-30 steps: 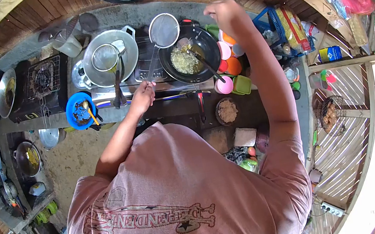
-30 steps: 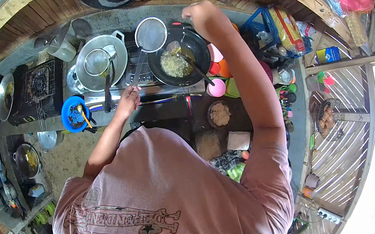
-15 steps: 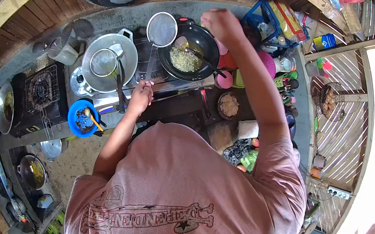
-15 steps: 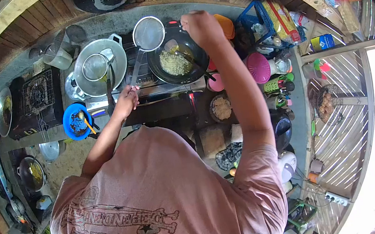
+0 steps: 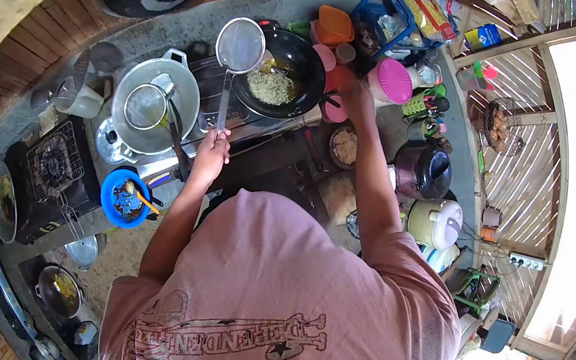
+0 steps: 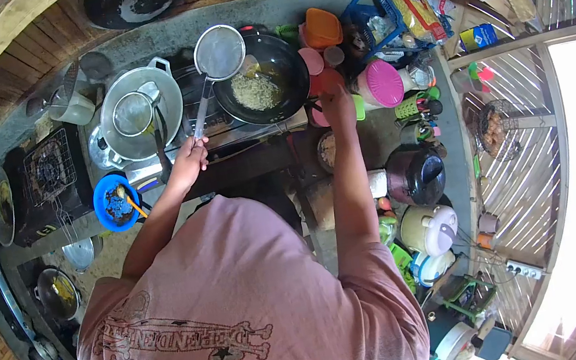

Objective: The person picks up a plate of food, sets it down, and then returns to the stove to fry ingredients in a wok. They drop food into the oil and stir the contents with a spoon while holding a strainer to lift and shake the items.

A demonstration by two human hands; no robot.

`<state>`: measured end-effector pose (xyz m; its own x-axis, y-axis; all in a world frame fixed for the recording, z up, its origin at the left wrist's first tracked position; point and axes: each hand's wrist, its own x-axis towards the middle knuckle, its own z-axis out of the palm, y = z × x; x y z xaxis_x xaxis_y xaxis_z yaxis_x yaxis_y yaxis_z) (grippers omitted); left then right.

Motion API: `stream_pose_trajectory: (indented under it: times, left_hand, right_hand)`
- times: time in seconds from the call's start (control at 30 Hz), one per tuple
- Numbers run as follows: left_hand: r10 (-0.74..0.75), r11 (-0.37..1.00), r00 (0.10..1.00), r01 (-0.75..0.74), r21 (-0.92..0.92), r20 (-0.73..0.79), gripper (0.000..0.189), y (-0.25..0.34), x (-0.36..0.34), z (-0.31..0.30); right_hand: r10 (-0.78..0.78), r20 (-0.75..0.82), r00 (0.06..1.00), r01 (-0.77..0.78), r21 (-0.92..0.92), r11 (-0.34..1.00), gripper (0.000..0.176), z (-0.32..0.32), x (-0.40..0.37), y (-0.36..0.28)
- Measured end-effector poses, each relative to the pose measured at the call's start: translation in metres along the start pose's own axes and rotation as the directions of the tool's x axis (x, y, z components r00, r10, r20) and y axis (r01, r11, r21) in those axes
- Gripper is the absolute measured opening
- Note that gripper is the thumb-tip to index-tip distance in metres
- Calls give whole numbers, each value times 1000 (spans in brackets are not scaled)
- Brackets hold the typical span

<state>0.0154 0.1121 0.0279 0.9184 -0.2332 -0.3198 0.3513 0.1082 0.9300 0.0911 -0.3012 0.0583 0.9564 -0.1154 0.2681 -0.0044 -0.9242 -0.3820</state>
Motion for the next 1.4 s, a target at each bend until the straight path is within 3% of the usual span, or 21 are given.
stream_pose_trajectory:
  times: [0.03,0.13,0.17,0.2,0.27,0.3,0.4,0.43,0.5,0.53,0.6,0.67,0.73,0.77,0.8,0.83,0.87,1.03,1.13,1.27,1.4]
  left_hand:
    - [-13,999,1000,13,-32,-12,20,-2,-1,1]
    - [41,996,997,-36,87,-59,21,-2,-3,6]
    - [2,994,999,4,107,-55,22,0,-3,7]
    - [6,994,998,1,113,-60,22,1,-3,10]
    - [-12,992,995,25,121,-102,21,2,-5,17]
    - [-4,992,992,20,127,-126,22,-2,-3,20]
    - [73,984,983,-44,171,-167,21,-9,-6,30]
    - [67,983,975,-29,180,-211,20,0,-12,39]
    - [53,984,971,-11,175,-233,20,-5,-13,45]
    - [32,987,970,8,162,-242,20,-11,-14,47]
    - [69,981,962,-17,193,-264,19,-22,-14,53]
    - [69,991,954,-32,129,-293,19,-23,-16,64]
    - [51,993,943,-13,117,-329,18,-22,-19,75]
    - [34,995,935,0,98,-352,18,-22,-20,81]
    - [35,995,931,3,104,-362,18,-21,-21,86]
    - [45,994,926,-5,106,-375,18,-20,-24,91]
    - [55,994,921,-14,110,-386,18,-20,-25,95]
    - [81,984,899,-3,178,-431,18,-27,-29,107]
    - [63,983,888,24,185,-455,19,-28,-28,110]
    - [15,972,868,105,212,-497,24,-25,-25,116]
    - [29,943,856,147,298,-516,30,-24,-21,115]
  right_hand:
    - [144,51,988,-145,17,989,36,7,-12,5]
    - [270,166,948,-292,128,948,48,27,-34,11]
    - [238,154,959,-278,350,895,45,36,-39,14]
    - [233,153,960,-274,357,893,45,47,-41,24]
    - [70,43,997,-78,236,969,42,78,-42,51]
    - [115,105,988,-145,361,921,35,105,-41,76]
    - [184,307,934,-318,477,819,30,119,-30,98]
    - [172,309,935,-311,489,815,30,111,-23,83]
    - [459,239,856,-418,842,342,24,63,-9,19]
    - [452,251,856,-422,843,333,24,52,-2,5]
    - [346,354,869,-407,909,93,23,41,17,-11]
    - [338,429,838,-469,882,42,23,42,34,-20]
    - [210,330,920,-385,858,340,24,43,44,-23]
    - [108,228,968,-251,838,485,20,45,47,-20]
    - [102,233,967,-253,842,477,20,37,51,-21]
    - [-78,81,994,-13,773,634,20,19,52,-24]
    - [-278,-44,960,239,647,724,21,3,53,-25]
    - [-360,-166,918,384,601,701,16,-32,47,-5]
    - [-337,-155,929,368,510,778,18,-34,39,15]
    - [-270,-163,949,315,521,793,20,-13,27,37]
    - [-220,-61,974,210,615,760,22,-3,14,34]
